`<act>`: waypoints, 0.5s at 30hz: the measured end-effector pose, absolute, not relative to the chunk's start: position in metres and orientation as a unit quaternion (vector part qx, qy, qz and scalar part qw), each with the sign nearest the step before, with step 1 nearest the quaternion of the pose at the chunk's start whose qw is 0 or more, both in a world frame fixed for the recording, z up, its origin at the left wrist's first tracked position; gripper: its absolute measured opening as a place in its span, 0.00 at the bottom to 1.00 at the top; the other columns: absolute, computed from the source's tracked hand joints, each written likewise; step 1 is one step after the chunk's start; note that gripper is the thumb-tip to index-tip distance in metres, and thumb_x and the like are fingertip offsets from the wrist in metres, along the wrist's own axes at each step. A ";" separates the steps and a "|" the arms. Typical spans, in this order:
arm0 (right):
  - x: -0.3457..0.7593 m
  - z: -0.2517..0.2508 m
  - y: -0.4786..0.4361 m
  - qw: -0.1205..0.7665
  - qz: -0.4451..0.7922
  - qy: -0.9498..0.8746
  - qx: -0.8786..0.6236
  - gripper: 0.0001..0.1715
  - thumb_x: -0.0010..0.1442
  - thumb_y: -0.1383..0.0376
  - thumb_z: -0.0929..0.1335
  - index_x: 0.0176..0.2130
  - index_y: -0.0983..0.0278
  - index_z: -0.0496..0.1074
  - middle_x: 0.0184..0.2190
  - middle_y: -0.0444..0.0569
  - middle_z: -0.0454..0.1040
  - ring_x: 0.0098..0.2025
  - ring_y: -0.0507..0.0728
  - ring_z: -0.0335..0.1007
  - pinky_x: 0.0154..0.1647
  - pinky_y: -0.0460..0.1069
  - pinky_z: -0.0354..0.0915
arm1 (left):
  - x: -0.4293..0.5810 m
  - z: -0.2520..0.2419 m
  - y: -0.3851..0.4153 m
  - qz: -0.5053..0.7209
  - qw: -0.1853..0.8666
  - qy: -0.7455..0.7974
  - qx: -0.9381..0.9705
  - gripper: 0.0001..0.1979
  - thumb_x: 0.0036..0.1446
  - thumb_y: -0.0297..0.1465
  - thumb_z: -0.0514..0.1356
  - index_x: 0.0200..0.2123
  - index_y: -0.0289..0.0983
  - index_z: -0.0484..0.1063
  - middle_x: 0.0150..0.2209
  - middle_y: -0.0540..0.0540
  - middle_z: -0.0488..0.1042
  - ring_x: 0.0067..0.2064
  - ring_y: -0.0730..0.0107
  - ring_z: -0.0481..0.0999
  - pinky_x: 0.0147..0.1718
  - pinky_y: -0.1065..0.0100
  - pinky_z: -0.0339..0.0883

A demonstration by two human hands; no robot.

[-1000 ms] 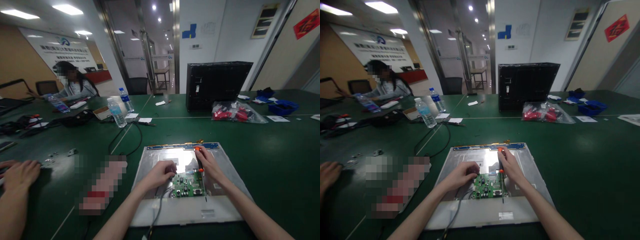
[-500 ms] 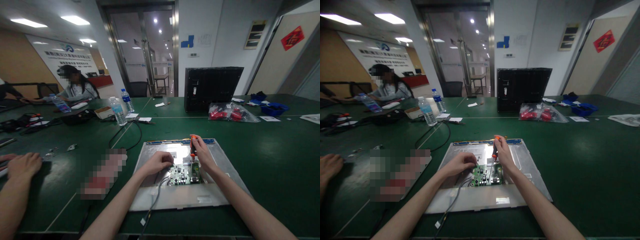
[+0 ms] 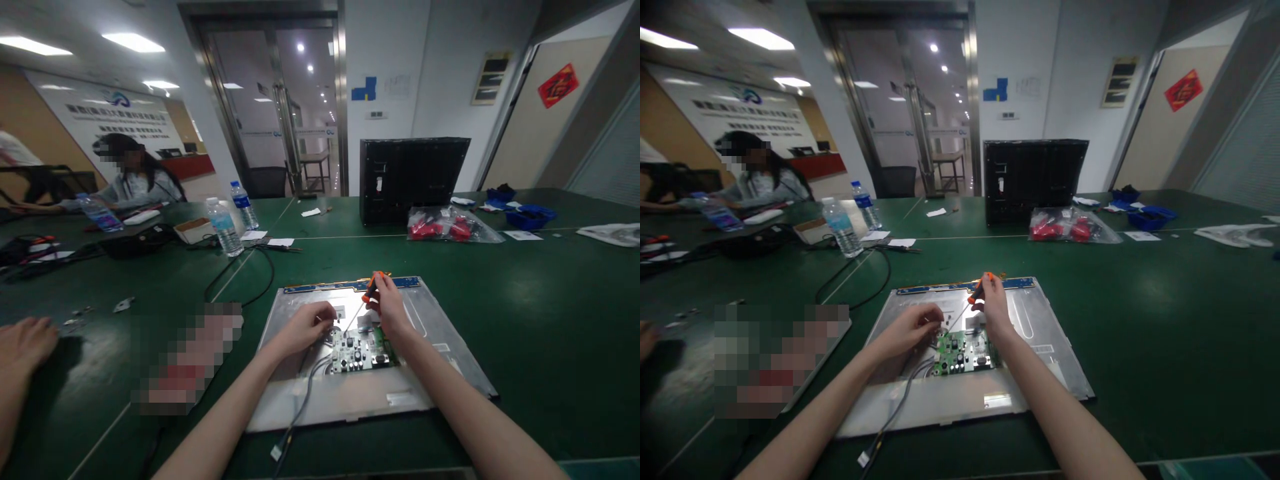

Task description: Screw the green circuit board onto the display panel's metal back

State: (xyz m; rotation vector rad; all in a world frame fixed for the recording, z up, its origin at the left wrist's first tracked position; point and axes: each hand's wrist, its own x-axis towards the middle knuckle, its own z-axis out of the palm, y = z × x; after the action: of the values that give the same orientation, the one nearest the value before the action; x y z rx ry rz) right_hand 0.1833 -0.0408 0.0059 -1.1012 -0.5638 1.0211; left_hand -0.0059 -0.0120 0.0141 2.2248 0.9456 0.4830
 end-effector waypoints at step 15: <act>0.183 0.004 -0.044 0.684 0.451 -0.271 -0.505 0.22 0.52 0.46 0.68 0.38 0.59 0.65 0.25 0.38 0.67 0.21 0.50 0.69 0.15 0.41 0.58 | -0.006 0.010 -0.015 0.169 0.283 0.316 0.890 0.06 0.52 0.23 0.57 0.32 0.36 0.72 0.30 0.48 0.74 0.32 0.67 0.71 0.33 0.69 0.63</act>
State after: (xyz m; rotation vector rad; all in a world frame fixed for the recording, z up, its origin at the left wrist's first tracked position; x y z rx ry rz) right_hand 0.1827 -0.0444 0.0041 -1.1310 -0.6075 1.0111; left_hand -0.0056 -0.0147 0.0100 2.3829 0.8450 0.4517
